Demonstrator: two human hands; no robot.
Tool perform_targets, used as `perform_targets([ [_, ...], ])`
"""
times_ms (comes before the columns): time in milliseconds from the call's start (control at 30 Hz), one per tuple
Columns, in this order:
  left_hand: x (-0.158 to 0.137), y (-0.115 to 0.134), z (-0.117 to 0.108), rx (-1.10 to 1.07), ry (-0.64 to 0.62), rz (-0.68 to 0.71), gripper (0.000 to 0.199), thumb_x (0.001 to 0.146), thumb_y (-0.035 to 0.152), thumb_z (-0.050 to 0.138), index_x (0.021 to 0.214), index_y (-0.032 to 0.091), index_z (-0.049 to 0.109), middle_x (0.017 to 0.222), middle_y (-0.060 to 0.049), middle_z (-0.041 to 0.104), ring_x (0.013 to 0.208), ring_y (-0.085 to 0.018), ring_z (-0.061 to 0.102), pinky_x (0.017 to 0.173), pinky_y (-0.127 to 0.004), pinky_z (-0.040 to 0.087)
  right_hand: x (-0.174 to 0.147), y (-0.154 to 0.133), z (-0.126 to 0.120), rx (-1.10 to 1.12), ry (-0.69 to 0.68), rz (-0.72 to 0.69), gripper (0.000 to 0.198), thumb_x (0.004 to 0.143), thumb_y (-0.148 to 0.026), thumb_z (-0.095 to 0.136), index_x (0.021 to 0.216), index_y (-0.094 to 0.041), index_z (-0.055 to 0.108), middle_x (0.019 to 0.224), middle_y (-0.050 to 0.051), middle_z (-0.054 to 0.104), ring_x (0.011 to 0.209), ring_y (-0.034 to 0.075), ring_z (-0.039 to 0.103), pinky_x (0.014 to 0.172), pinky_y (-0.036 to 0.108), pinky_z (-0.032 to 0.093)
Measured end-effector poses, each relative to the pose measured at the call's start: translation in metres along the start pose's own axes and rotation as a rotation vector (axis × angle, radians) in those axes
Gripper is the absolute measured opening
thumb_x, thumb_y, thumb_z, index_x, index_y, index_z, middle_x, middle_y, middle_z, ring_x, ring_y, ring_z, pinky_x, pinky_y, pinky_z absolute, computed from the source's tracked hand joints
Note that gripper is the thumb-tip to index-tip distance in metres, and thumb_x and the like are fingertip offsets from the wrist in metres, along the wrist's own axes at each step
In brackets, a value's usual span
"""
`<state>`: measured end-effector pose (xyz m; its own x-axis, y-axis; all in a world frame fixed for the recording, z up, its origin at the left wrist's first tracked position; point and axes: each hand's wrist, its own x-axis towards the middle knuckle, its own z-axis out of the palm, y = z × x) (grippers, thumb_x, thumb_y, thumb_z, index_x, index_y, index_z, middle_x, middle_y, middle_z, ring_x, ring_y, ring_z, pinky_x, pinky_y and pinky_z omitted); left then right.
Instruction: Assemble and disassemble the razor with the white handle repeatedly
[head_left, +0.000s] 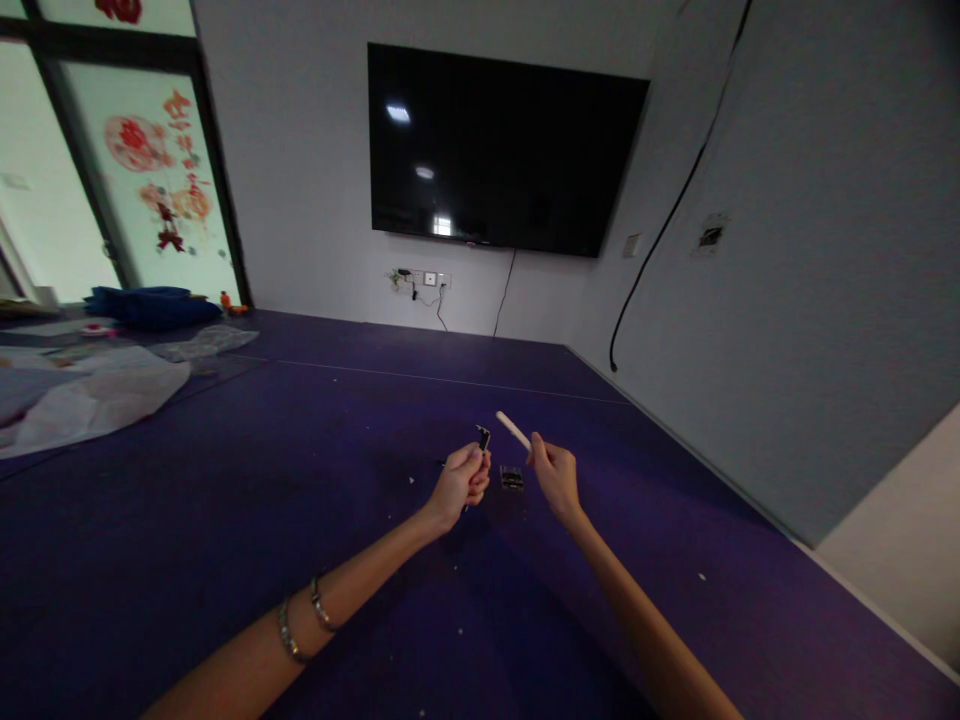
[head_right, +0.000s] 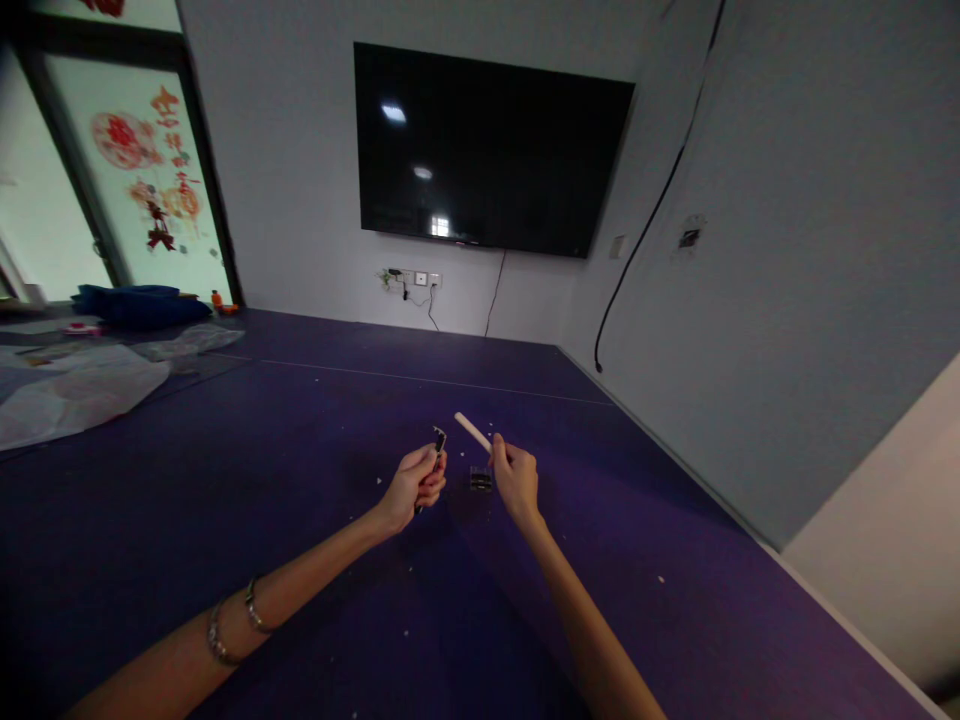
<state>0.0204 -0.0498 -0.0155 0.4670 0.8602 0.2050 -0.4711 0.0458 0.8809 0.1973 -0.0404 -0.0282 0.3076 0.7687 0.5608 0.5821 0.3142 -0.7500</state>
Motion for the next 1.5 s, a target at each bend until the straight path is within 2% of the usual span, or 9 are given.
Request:
perform_targets([
  [233, 0.003, 0.005, -0.004, 0.25, 0.075, 0.174, 0.027, 0.079, 0.042, 0.055, 0.079, 0.016, 0.051, 0.052, 0.008, 0.036, 0.04, -0.004, 0.028, 0.039, -0.016, 0.02, 0.017, -0.046, -0.025, 0.321, -0.463, 0.208, 0.044, 0.076, -0.054, 0.051, 0.083, -0.013, 0.066, 0.046, -0.005, 0.043, 0.036, 0.006, 0.031, 0.035, 0.019, 0.021],
  [433, 0.007, 0.006, -0.01, 0.354, 0.054, 0.257, 0.025, 0.082, 0.041, 0.052, 0.085, 0.016, 0.053, 0.056, 0.006, 0.041, 0.047, -0.007, 0.037, 0.045, -0.018, 0.028, 0.003, -0.088, -0.049, 0.599, -0.535, 0.405, 0.03, 0.074, -0.042, 0.058, 0.09, -0.016, 0.062, 0.058, -0.005, 0.045, 0.043, 0.006, 0.038, 0.036, 0.017, 0.026],
  [533, 0.008, 0.006, -0.012, 0.366, 0.05, 0.271, 0.025, 0.082, 0.041, 0.051, 0.085, 0.017, 0.052, 0.057, 0.006, 0.041, 0.048, -0.007, 0.037, 0.047, -0.018, 0.028, -0.007, -0.101, -0.049, 0.686, -0.619, 0.447, 0.026, 0.074, -0.04, 0.058, 0.09, -0.019, 0.058, 0.059, -0.006, 0.043, 0.042, 0.005, 0.035, 0.034, 0.016, 0.018],
  [600, 0.008, 0.006, -0.012, 0.369, 0.049, 0.285, 0.024, 0.082, 0.041, 0.051, 0.084, 0.017, 0.052, 0.059, 0.005, 0.042, 0.05, -0.007, 0.037, 0.048, -0.018, 0.028, -0.006, -0.102, -0.049, 0.625, -0.589, 0.391, 0.026, 0.075, -0.042, 0.057, 0.086, -0.019, 0.057, 0.057, -0.006, 0.043, 0.039, 0.004, 0.032, 0.033, 0.016, 0.016],
  [767, 0.007, 0.014, -0.011, 0.424, 0.025, 0.359, 0.021, 0.083, 0.037, 0.052, 0.08, 0.016, 0.055, 0.066, 0.002, 0.046, 0.061, -0.01, 0.041, 0.06, -0.02, 0.033, 0.008, -0.09, -0.06, 0.297, -0.489, 0.091, 0.025, 0.074, -0.039, 0.058, 0.079, -0.016, 0.065, 0.058, -0.002, 0.051, 0.047, 0.007, 0.043, 0.042, 0.02, 0.032],
  [933, 0.002, 0.025, -0.007, 0.472, -0.083, 0.379, 0.022, 0.085, 0.036, 0.049, 0.08, 0.016, 0.058, 0.075, -0.002, 0.054, 0.073, -0.014, 0.046, 0.071, -0.023, 0.035, 0.012, -0.089, -0.082, 0.164, -0.492, -0.09, 0.039, 0.08, -0.035, 0.054, 0.115, -0.02, 0.062, 0.063, -0.001, 0.058, 0.049, 0.008, 0.044, 0.045, 0.02, 0.036],
  [1067, 0.001, 0.026, -0.007, 0.496, -0.093, 0.368, 0.023, 0.085, 0.037, 0.05, 0.077, 0.017, 0.058, 0.071, -0.001, 0.05, 0.069, -0.014, 0.043, 0.067, -0.022, 0.034, 0.011, -0.094, -0.094, 0.079, -0.539, -0.206, 0.032, 0.081, -0.033, 0.054, 0.11, -0.024, 0.066, 0.081, 0.003, 0.069, 0.062, 0.012, 0.056, 0.057, 0.024, 0.046],
  [1233, 0.004, 0.018, -0.01, 0.507, -0.034, 0.393, 0.019, 0.084, 0.035, 0.051, 0.083, 0.017, 0.058, 0.071, 0.001, 0.047, 0.067, -0.013, 0.04, 0.065, -0.021, 0.032, 0.01, -0.099, -0.093, 0.067, -0.551, -0.263, 0.026, 0.08, -0.033, 0.057, 0.102, -0.027, 0.069, 0.1, 0.004, 0.07, 0.088, 0.02, 0.064, 0.078, 0.033, 0.05],
  [1500, -0.003, 0.019, -0.006, 0.472, -0.021, 0.371, 0.019, 0.082, 0.036, 0.053, 0.08, 0.017, 0.059, 0.073, 0.0, 0.048, 0.07, -0.014, 0.04, 0.065, -0.021, 0.032, 0.012, -0.093, -0.088, 0.073, -0.561, -0.258, 0.023, 0.079, -0.033, 0.06, 0.097, -0.027, 0.071, 0.094, 0.004, 0.072, 0.083, 0.02, 0.066, 0.073, 0.031, 0.052],
])
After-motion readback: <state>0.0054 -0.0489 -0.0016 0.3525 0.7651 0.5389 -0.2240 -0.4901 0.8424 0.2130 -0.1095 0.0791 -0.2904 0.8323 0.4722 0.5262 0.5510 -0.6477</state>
